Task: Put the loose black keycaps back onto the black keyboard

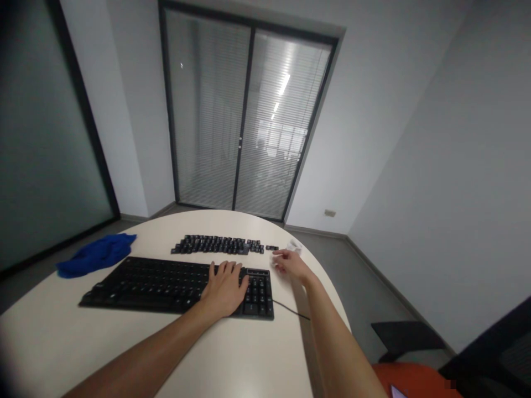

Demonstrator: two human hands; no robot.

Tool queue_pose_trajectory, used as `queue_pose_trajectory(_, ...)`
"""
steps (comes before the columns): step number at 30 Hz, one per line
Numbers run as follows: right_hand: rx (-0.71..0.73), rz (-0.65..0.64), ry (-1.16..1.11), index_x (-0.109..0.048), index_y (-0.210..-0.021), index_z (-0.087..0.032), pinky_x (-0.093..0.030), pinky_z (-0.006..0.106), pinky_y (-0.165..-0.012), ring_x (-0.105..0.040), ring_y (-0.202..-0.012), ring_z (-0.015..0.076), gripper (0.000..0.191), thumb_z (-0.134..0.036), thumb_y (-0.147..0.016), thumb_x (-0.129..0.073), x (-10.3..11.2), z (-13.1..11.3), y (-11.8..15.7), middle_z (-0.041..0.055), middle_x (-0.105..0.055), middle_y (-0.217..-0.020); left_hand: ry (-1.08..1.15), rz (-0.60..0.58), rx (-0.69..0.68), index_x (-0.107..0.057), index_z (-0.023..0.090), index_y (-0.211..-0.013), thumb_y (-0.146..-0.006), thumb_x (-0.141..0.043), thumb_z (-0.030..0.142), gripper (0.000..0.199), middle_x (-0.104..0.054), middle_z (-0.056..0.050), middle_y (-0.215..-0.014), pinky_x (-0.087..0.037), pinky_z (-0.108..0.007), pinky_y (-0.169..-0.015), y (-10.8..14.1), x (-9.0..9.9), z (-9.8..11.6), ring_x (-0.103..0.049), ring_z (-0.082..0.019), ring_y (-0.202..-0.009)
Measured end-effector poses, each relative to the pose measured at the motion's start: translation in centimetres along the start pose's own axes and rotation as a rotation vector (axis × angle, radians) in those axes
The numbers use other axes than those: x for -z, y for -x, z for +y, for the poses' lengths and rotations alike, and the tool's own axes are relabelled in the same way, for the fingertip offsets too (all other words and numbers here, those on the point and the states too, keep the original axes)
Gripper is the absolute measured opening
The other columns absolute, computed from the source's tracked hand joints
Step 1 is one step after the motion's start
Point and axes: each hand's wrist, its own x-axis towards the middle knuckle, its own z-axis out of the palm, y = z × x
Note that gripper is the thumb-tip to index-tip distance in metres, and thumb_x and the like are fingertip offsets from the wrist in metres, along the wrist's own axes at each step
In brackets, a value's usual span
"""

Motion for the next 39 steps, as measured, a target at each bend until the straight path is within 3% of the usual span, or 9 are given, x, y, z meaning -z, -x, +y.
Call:
queue_pose_trajectory(3,0.011,0.125,0.175,-0.055,-0.132,-0.016,-0.051,0.031,-0.081,-0.067,-0.087,0.0168,0.041,-0.018,-0.092,-0.057,-0.3,-0.1,-2.0,0.0122,-0.069,-0.114,0.003,0.011,0.004,-0.06,0.015,-0.13,-0.099,-0.034,0.044,0.051,-0.062,-0.014,-0.133,-0.019,-0.062,-0.117,0.0,-0.1,0.0,-0.048,-0.033,-0.128)
queue_pose_trajectory(6,0.017,0.216,0.354,-0.052,-0.138,-0.017,-0.045,0.038,-0.095,-0.062,-0.11,0.0244,0.053,-0.013,-0.086,-0.061,-0.7,-0.3,-3.4,0.0151,-0.064,-0.126,0.001,0.017,0.002,-0.06,0.015,-0.131,-0.099,-0.033,0.044,0.05,-0.062,-0.014,-0.133,-0.019,-0.06,-0.118,0.1,-0.1,0.0,-0.048,-0.033,-0.128)
queue_pose_trajectory(9,-0.006,0.255,0.49,-0.045,-0.144,-0.016,-0.042,0.042,-0.097,-0.059,-0.118,0.029,0.058,-0.014,-0.088,-0.059,-1.1,-0.6,-4.0,0.0186,-0.064,-0.127,-0.002,0.015,-0.004,-0.059,0.016,-0.131,-0.099,-0.032,0.044,0.05,-0.062,-0.014,-0.133,-0.018,-0.06,-0.117,0.2,0.0,0.0,-0.048,-0.033,-0.128)
queue_pose_trajectory(15,-0.054,0.275,0.628,-0.059,-0.132,-0.017,-0.043,0.038,-0.095,-0.063,-0.113,0.0274,0.041,-0.023,-0.092,-0.055,-1.5,-0.9,-4.0,0.0177,-0.068,-0.122,-0.032,-0.009,0.001,-0.057,0.017,-0.133,-0.1,-0.031,0.044,0.05,-0.06,-0.013,-0.136,-0.018,-0.06,-0.118,0.1,0.0,0.0,-0.047,-0.032,-0.13)
queue_pose_trajectory(19,-0.054,0.279,0.641,-0.066,-0.122,-0.015,-0.043,0.036,-0.095,-0.064,-0.113,0.0269,0.033,-0.019,-0.092,-0.053,-1.4,-1.1,-3.2,0.0182,-0.07,-0.12,-0.028,0.002,0.003,-0.058,0.017,-0.133,-0.099,-0.032,0.044,0.05,-0.061,-0.013,-0.135,-0.018,-0.06,-0.118,0.1,-0.3,0.0,-0.048,-0.032,-0.129)
queue_pose_trajectory(28,-0.022,0.285,0.54,-0.077,-0.092,-0.011,-0.048,0.037,-0.088,-0.069,-0.102,0.0327,0.019,-0.013,-0.085,-0.059,-1.8,-1.2,1.2,0.023,-0.074,-0.105,-0.021,-0.013,0.001,-0.059,0.016,-0.132,-0.099,-0.034,0.043,0.05,-0.06,-0.013,-0.137,-0.019,-0.062,-0.117,0.1,0.1,0.1,-0.047,-0.033,-0.131)
queue_pose_trajectory(33,0.099,0.288,0.359,-0.074,-0.108,-0.017,-0.05,0.032,-0.089,-0.07,-0.1,0.0259,0.024,-0.023,-0.091,-0.059,-1.7,-0.9,3.3,0.0139,-0.075,-0.109,-0.032,-0.035,0.002,-0.057,0.016,-0.134,-0.099,-0.032,0.044,0.051,-0.059,-0.013,-0.139,-0.019,-0.06,-0.118,0.1,0.3,0.1,-0.046,-0.033,-0.132)
queue_pose_trajectory(36,0.217,0.214,0.186,-0.069,-0.116,-0.016,-0.051,0.03,-0.088,-0.07,-0.098,0.0227,0.029,-0.031,-0.093,-0.06,-1.5,-0.9,3.9,0.0109,-0.075,-0.108,-0.04,-0.047,0.005,-0.056,0.016,-0.135,-0.099,-0.032,0.044,0.051,-0.058,-0.013,-0.14,-0.019,-0.059,-0.118,0.1,0.3,0.2,-0.046,-0.032,-0.133)
queue_pose_trajectory(39,0.356,0.048,-0.025,-0.07,-0.108,-0.016,-0.052,0.033,-0.09,-0.07,-0.096,0.0234,0.03,-0.04,-0.09,-0.063,-1.4,-1.4,4.4,0.0096,-0.076,-0.103,-0.052,-0.056,0.001,-0.056,0.016,-0.135,-0.099,-0.031,0.044,0.051,-0.059,-0.013,-0.139,-0.018,-0.058,-0.118,0.1,0.4,0.2,-0.046,-0.032,-0.132)
